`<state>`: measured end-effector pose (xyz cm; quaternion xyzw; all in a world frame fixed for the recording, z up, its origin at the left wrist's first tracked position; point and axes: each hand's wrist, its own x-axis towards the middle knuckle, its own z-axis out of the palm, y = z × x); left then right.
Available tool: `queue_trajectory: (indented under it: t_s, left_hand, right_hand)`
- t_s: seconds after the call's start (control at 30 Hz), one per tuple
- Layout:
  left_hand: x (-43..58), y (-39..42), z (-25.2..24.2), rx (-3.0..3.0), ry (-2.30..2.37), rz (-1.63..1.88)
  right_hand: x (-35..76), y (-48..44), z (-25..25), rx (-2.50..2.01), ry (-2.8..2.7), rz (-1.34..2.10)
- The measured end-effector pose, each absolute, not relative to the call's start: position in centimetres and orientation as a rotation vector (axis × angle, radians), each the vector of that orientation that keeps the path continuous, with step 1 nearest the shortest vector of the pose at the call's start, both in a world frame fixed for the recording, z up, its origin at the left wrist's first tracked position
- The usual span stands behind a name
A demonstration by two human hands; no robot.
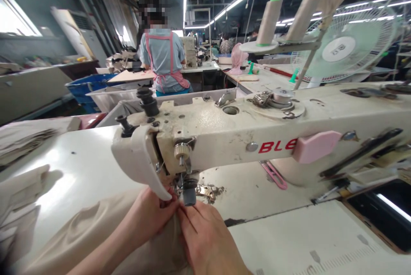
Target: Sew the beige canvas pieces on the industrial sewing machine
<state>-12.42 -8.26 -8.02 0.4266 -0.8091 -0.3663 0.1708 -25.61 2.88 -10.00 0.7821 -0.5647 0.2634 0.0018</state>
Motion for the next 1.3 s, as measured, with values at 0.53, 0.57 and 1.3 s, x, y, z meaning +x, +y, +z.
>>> queue_trajectory:
  t_s: [0.53, 0.57, 1.3]
  left_hand:
    - [-12.8, -9.7, -6.9, 1.247, -2.216, -1.212]
    - [-12.9, -9.7, -6.8, 1.249, -2.215, -1.197]
    - [-8.8, -6.4, -8.6, 0.620, -2.537, -0.698]
  right_hand:
    - [-26.1, 1.6, -10.4, 2.453, -1.772, 0.802]
    - [-26.1, 1.6, -10.4, 2.453, -1.767, 0.823]
    - [-26.9, 3.2, -9.6, 2.529, -1.997, 1.231]
